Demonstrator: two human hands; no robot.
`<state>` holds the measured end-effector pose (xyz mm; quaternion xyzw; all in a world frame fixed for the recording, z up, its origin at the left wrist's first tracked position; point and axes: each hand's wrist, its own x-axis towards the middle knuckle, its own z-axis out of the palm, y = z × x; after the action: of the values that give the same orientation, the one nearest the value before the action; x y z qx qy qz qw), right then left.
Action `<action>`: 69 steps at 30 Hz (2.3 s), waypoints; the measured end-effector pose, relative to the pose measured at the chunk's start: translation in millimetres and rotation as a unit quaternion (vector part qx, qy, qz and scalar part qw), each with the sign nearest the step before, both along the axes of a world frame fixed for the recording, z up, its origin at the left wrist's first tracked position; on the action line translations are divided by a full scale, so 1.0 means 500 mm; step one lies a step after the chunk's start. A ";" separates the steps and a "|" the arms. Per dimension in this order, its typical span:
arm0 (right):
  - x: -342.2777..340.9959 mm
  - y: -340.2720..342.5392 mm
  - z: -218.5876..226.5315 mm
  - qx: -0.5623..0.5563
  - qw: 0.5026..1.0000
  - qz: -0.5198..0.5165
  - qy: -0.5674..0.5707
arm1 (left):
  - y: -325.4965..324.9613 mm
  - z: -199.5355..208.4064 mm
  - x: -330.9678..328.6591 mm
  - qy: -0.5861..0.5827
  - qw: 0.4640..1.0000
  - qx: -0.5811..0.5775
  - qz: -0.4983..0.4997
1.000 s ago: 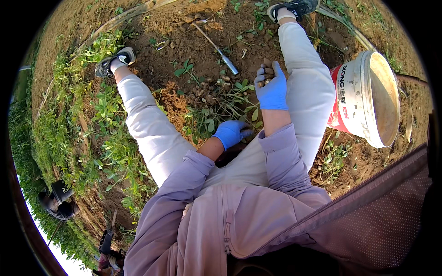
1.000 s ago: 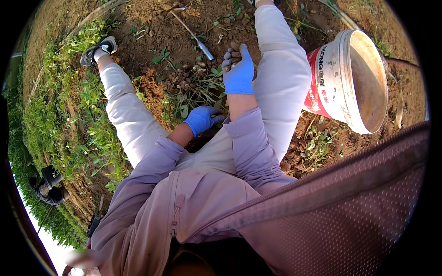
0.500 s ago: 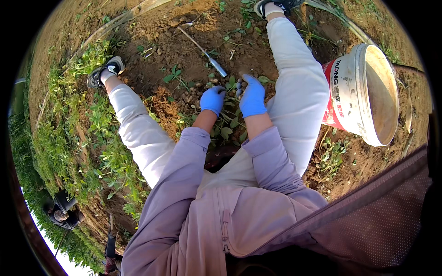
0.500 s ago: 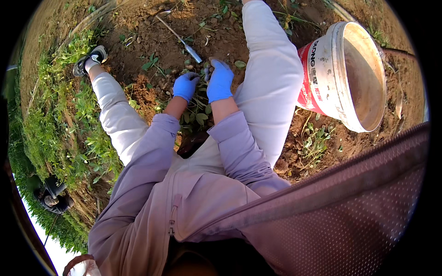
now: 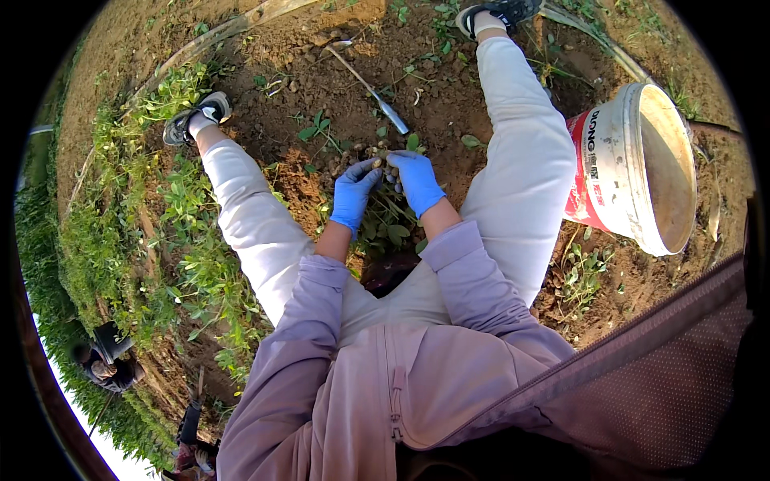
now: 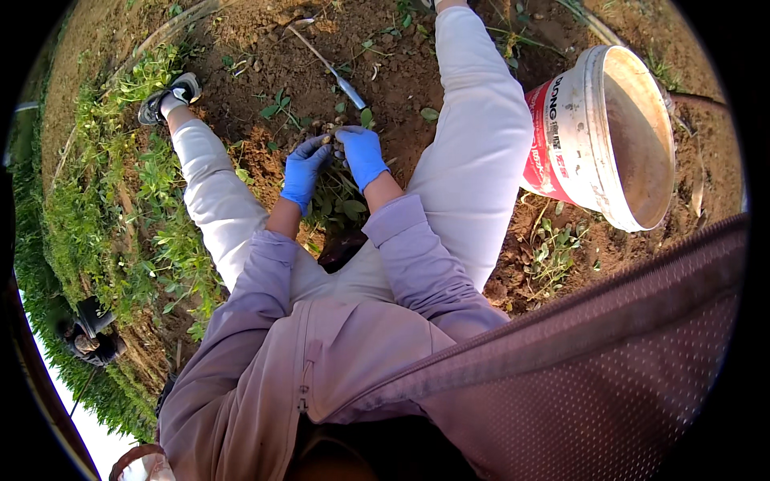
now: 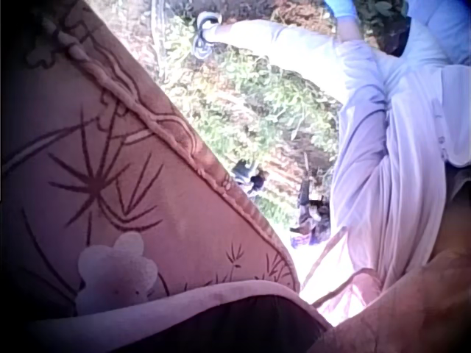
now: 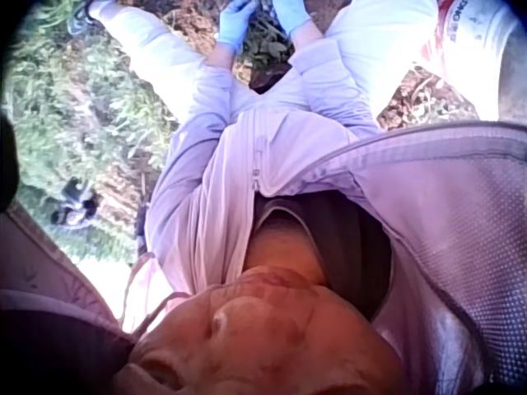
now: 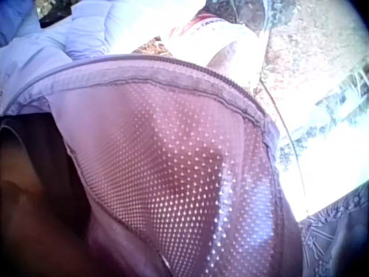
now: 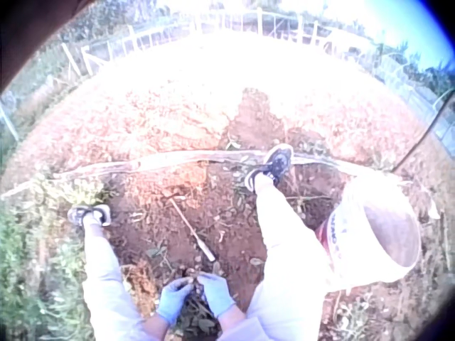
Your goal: The person uses a small hand hoe to loosen soil around peanut plants, then pulls the plants from the ground and removes peanuts from the roots. The peanuts are collected by hand and placed into a nearby bucket.
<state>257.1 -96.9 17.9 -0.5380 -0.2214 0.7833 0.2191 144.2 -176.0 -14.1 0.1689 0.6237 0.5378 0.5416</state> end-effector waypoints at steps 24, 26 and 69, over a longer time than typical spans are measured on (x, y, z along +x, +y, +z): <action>0.026 0.036 0.086 0.068 0.987 -0.118 0.080 | -0.003 -0.002 0.024 0.347 0.922 -0.053 -0.160; 0.079 0.083 0.145 -0.015 0.953 -0.193 0.232 | -0.017 -0.020 0.022 0.367 0.914 -0.030 -0.168; 0.082 0.019 -0.001 0.133 0.976 0.169 0.028 | 0.033 0.039 0.048 -0.195 0.981 0.000 0.015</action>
<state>298.0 -87.5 17.5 -0.4366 -0.4049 0.7875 0.1590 168.0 -159.7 5.5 0.0509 0.5084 0.5686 0.6447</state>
